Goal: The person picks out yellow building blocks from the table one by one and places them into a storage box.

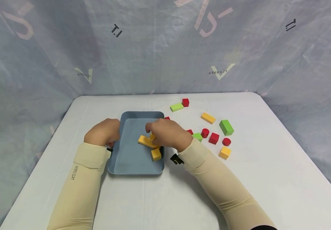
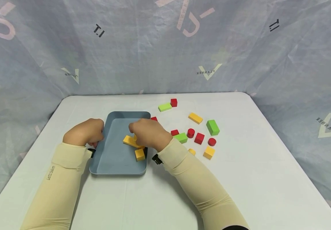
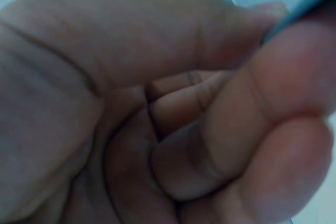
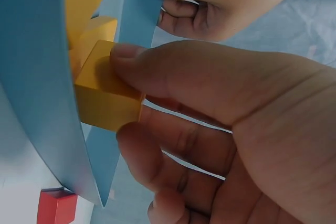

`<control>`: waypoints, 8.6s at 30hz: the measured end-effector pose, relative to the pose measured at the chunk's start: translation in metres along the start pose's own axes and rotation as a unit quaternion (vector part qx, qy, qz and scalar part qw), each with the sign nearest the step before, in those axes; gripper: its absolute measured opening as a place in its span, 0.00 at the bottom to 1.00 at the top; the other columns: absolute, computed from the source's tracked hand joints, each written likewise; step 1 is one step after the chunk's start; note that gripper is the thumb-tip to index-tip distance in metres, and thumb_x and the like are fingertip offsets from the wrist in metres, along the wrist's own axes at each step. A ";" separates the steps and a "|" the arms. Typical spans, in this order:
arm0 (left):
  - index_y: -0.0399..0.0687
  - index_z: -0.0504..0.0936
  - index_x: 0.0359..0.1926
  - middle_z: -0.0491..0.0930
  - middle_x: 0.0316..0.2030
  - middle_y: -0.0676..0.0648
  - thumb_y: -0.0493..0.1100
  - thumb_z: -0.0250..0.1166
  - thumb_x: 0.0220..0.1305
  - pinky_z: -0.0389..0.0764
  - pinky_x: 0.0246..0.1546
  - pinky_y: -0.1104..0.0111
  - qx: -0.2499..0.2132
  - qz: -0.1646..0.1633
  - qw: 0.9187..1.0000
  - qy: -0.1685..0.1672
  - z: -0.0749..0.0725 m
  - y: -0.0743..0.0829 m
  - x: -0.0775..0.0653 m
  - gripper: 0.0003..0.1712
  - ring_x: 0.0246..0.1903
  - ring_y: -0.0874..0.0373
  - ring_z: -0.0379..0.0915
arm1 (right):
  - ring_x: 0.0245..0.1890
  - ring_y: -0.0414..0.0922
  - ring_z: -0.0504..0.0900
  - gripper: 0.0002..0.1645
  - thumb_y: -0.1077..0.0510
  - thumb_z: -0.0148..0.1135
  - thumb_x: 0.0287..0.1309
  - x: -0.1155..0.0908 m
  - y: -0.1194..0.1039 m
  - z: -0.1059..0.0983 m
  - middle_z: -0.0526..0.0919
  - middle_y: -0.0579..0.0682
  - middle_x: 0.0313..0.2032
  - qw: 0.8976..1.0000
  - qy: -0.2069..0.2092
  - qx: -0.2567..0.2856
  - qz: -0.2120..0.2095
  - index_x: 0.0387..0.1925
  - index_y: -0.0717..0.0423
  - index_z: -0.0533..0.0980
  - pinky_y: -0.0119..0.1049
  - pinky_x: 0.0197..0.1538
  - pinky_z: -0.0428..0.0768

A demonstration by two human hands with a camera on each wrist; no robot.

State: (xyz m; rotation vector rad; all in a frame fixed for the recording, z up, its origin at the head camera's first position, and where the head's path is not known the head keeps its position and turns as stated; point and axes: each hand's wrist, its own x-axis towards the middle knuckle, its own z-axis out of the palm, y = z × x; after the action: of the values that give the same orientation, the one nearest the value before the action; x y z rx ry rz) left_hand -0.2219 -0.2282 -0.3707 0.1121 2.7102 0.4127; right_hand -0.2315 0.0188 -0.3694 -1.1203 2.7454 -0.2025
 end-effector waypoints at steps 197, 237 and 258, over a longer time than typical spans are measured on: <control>0.33 0.81 0.28 0.80 0.15 0.43 0.20 0.54 0.59 0.73 0.13 0.71 -0.002 -0.003 0.999 0.053 0.020 0.008 -0.018 0.12 0.13 0.55 0.77 | 0.52 0.53 0.76 0.21 0.54 0.67 0.65 -0.072 0.188 0.020 0.81 0.53 0.62 0.948 0.030 0.096 0.303 0.59 0.44 0.82 0.49 0.50 0.80; 0.35 0.81 0.27 0.79 0.12 0.44 0.20 0.54 0.59 0.72 0.11 0.71 -0.006 -0.001 0.999 0.054 0.018 0.002 -0.009 0.13 0.12 0.55 0.77 | 0.54 0.49 0.81 0.16 0.58 0.68 0.67 -0.066 0.143 -0.017 0.84 0.50 0.55 0.975 0.155 0.036 0.157 0.54 0.40 0.84 0.51 0.59 0.81; 0.35 0.81 0.23 0.78 0.13 0.44 0.17 0.55 0.55 0.70 0.10 0.72 -0.006 0.003 0.998 0.063 0.021 0.002 -0.012 0.15 0.11 0.56 0.74 | 0.49 0.46 0.83 0.16 0.57 0.69 0.66 -0.071 0.108 -0.025 0.85 0.46 0.52 0.978 0.183 0.014 0.094 0.53 0.39 0.84 0.46 0.54 0.84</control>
State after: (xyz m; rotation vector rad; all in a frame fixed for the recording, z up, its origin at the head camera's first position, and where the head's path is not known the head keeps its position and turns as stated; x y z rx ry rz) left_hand -0.2031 -0.2225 -0.3841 0.0936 2.8310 0.4514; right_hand -0.2601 0.1464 -0.3574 -0.8813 3.1354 -0.4623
